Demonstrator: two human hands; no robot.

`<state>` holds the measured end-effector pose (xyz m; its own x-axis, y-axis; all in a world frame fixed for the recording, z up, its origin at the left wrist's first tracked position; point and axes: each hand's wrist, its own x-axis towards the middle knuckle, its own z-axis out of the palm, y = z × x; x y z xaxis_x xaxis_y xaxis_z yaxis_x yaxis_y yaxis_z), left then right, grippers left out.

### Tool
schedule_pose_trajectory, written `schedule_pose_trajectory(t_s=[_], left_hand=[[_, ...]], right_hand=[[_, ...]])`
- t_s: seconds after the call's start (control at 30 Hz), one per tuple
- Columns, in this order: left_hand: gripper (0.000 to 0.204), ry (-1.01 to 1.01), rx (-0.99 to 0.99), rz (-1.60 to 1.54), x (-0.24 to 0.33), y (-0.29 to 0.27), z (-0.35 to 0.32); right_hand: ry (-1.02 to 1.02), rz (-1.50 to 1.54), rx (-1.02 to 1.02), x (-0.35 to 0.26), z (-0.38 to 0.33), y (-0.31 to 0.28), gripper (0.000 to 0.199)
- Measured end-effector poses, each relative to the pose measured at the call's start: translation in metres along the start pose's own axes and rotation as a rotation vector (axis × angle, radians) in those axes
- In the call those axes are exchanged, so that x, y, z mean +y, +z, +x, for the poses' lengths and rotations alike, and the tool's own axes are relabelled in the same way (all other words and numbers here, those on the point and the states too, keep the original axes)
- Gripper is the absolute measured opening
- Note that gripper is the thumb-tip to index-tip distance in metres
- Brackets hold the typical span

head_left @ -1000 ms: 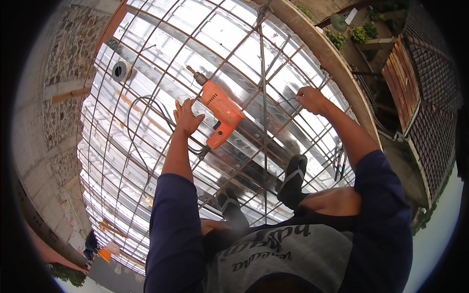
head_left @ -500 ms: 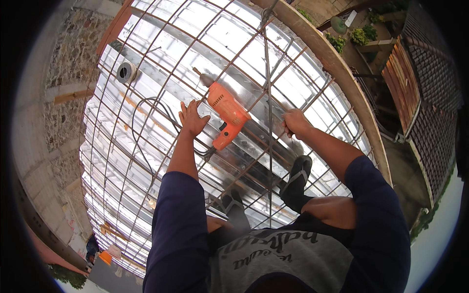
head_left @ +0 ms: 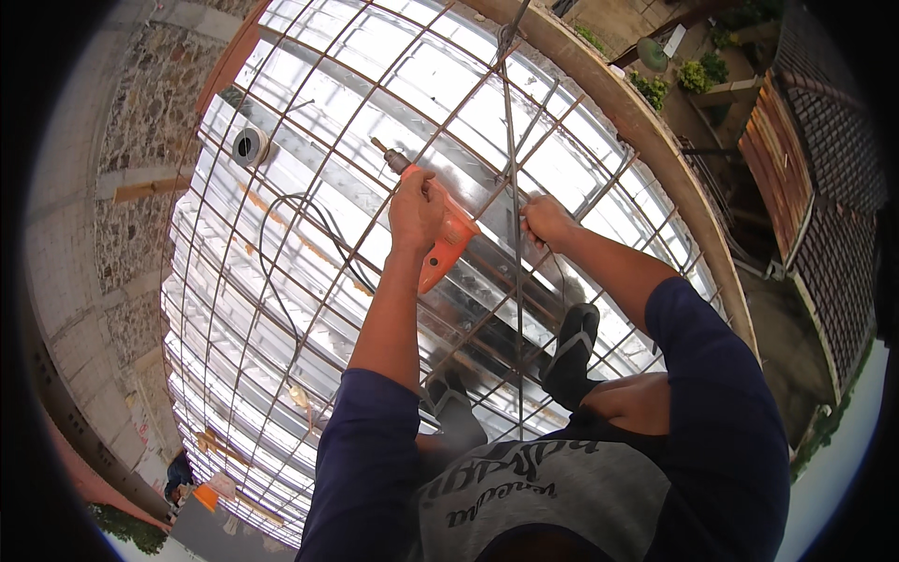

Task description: The person assembles a metal grid on a roof by cutting and tying metal rods together. They use pliers to cut rods and tie wire to secure intersections, then use a power drill to fasten parts of the grid. The person also moves a wooden plank across the grid during the process.

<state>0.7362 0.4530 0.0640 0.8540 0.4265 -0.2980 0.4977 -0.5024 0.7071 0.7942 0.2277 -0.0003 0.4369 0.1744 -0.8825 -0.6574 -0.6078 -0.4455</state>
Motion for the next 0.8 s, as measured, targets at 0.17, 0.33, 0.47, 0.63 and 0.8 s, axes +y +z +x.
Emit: schedule_pose_trajectory(t_s=[0.17, 0.33, 0.47, 0.63, 0.8], left_hand=[[0.03, 0.0, -0.094, -0.009, 0.021, 0.058, 0.01], [0.036, 0.082, -0.192, 0.029, 0.029, 0.087, 0.015], [0.042, 0.092, -0.301, -0.005, 0.019, 0.114, 0.035], [0.043, 0.006, -0.414, -0.113, 0.012, 0.121, 0.049], [0.042, 0.032, -0.404, -0.16, 0.012, 0.122, 0.046]], right_hand=[[-0.2, -0.305, 0.054, -0.001, 0.003, -0.006, 0.024], [-0.175, -0.465, 0.089, -0.006, -0.022, -0.016, 0.028], [-0.31, -0.603, 0.021, 0.001, -0.034, -0.05, 0.03], [-0.408, -0.338, 0.409, 0.006, -0.029, -0.095, 0.03], [-0.38, 0.005, 0.494, 0.015, 0.02, -0.087, 0.025]])
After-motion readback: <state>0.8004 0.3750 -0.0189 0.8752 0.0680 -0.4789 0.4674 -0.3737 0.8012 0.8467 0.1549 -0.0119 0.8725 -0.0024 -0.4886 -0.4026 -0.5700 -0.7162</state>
